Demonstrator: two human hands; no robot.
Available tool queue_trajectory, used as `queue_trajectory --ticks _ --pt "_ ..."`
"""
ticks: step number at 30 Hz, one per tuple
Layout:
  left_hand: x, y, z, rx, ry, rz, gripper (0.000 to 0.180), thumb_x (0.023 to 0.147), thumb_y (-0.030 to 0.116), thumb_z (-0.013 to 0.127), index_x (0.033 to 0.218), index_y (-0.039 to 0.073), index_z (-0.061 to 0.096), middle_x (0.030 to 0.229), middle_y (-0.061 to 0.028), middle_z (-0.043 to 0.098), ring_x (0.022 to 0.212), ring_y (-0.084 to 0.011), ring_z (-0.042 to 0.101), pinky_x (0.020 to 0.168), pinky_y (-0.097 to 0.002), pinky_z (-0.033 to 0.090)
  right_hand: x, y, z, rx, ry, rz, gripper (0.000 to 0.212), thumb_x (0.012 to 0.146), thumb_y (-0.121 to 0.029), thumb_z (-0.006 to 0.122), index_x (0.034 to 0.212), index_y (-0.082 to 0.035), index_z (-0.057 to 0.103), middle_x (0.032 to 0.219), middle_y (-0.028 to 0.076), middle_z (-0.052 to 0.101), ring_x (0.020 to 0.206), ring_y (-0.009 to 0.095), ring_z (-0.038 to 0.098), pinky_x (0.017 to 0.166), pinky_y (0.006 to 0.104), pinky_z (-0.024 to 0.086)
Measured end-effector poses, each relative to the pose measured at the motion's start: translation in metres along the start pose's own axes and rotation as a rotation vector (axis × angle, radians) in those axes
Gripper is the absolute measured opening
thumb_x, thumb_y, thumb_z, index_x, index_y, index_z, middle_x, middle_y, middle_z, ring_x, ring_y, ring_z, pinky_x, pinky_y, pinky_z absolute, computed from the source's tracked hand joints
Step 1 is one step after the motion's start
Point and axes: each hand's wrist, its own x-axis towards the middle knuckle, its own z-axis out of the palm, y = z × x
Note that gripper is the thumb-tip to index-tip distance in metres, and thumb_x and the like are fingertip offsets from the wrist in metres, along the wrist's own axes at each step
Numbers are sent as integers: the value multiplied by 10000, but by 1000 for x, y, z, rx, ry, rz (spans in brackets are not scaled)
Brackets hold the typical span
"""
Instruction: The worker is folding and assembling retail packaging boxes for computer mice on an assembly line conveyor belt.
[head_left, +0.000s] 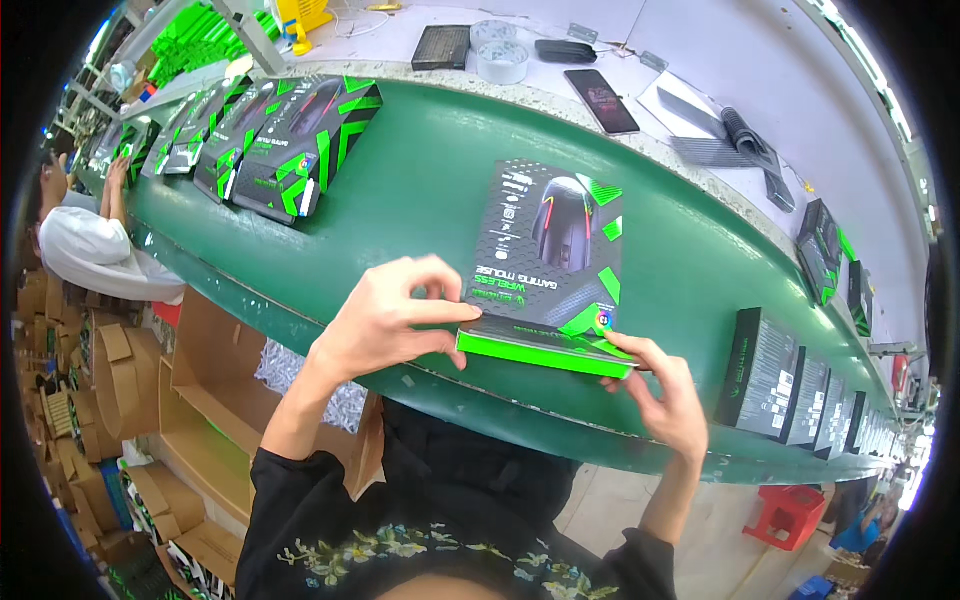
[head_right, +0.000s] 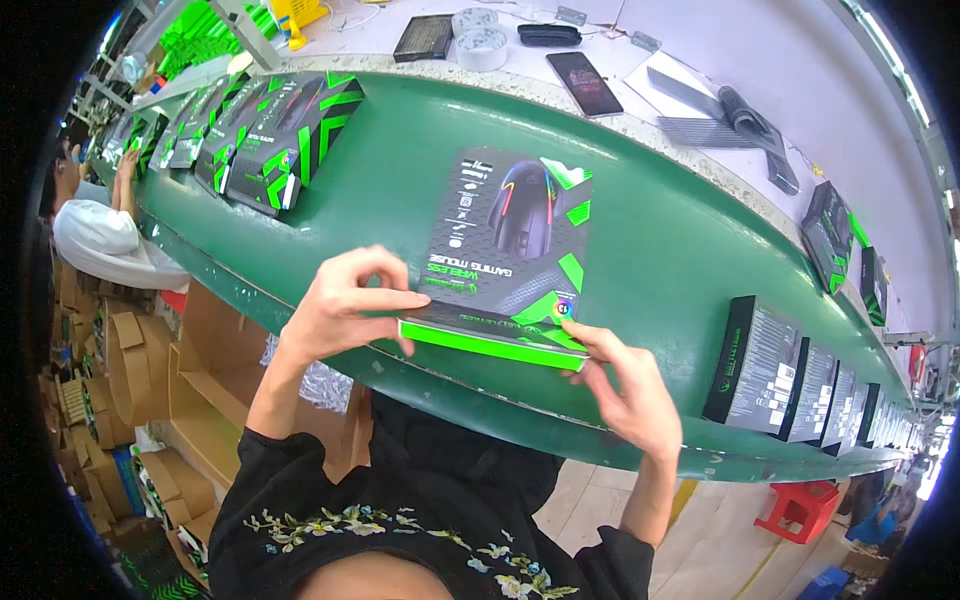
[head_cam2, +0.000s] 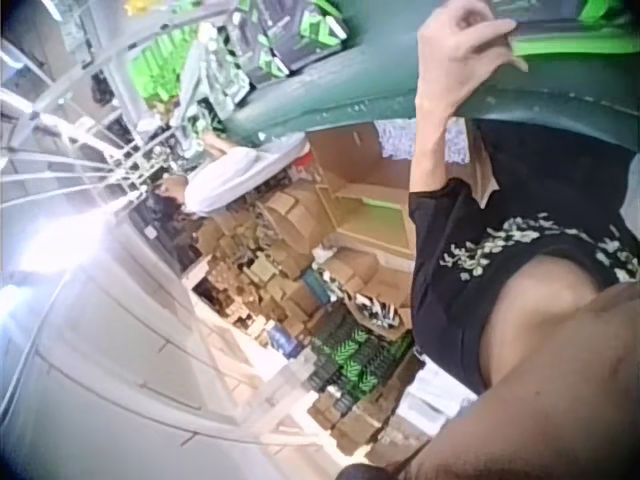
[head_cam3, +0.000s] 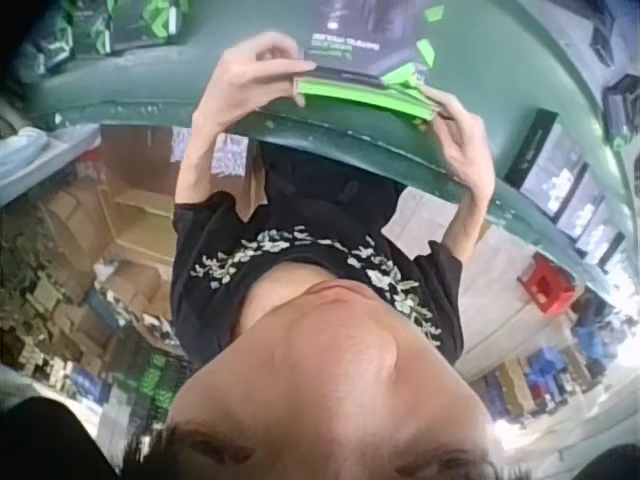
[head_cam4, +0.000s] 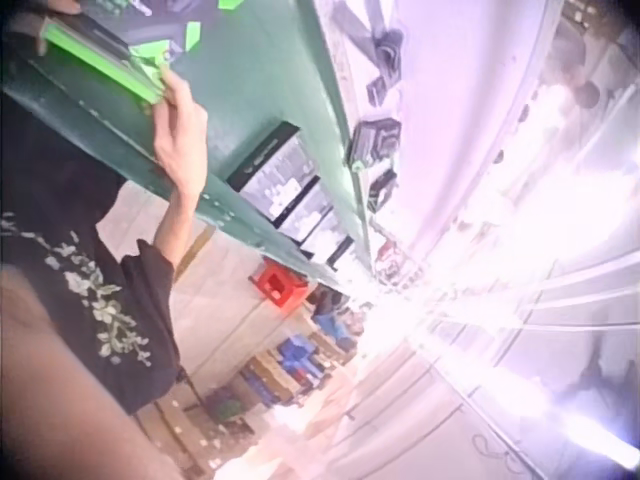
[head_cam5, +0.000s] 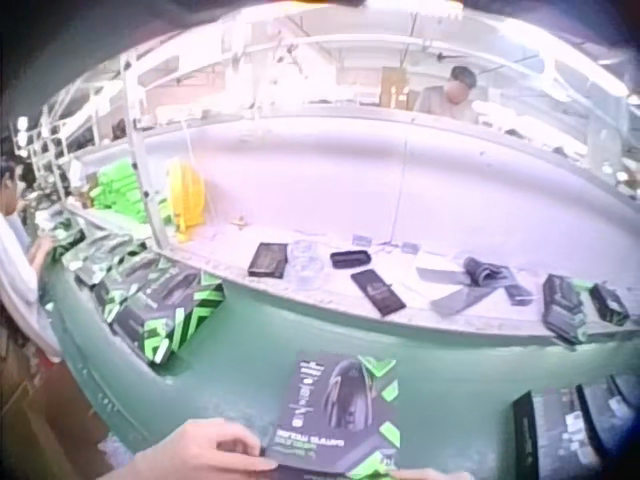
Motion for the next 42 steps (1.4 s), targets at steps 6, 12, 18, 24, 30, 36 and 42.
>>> queue_trajectory --ticks 6,12,18,24,30,36,42 --pt "28 16 3 -1019 551 -47 520 841 407 758 1122 -9 618 1065 -103 619 981 -168 597 886 -336 470 30 -23 -14 307 329 -405 320 886 -106 627 1174 35 622 1191 149 532 1114 232 501 972 353 387" --pt "33 26 8 -1253 658 -220 435 1039 286 462 1333 -35 453 1228 -101 591 1130 -140 554 956 -291 445 48 -10 13 885 246 -417 469 993 -81 466 1436 19 348 1335 178 523 1215 249 543 1025 393 443" --pt "25 11 15 -1273 586 68 292 996 173 534 1222 -11 550 1250 -182 569 1166 -292 550 1014 -412 422 56 -5 14 917 119 -497 442 888 -141 592 1320 -63 543 1340 296 501 1298 479 432 1106 531 323" --pt "14 7 18 -1218 493 191 176 934 57 494 966 -7 655 1187 -256 542 1163 -369 535 1029 -480 398 43 6 11 754 8 -614 277 896 -168 584 1136 -70 682 1307 351 501 1312 505 405 1098 594 284" --pt "6 16 18 -1027 563 133 198 767 -5 525 840 24 707 1164 -271 548 1104 -421 577 990 -529 434 38 -13 3 871 24 -501 404 841 -369 695 979 9 733 1295 357 505 1257 491 470 1077 579 318" --pt "13 21 5 -901 437 124 286 767 346 723 851 80 661 1198 -273 520 1131 -461 545 999 -563 398 20 -25 -10 134 238 -603 613 627 -420 849 1019 35 724 1220 312 582 1096 436 618 943 508 484" --pt "14 15 2 -781 407 184 363 670 284 835 904 83 644 1180 -311 530 1087 -468 581 911 -545 489 22 -42 -24 21 165 -573 581 639 -359 840 1019 61 714 1182 316 622 1005 380 662 906 414 505"
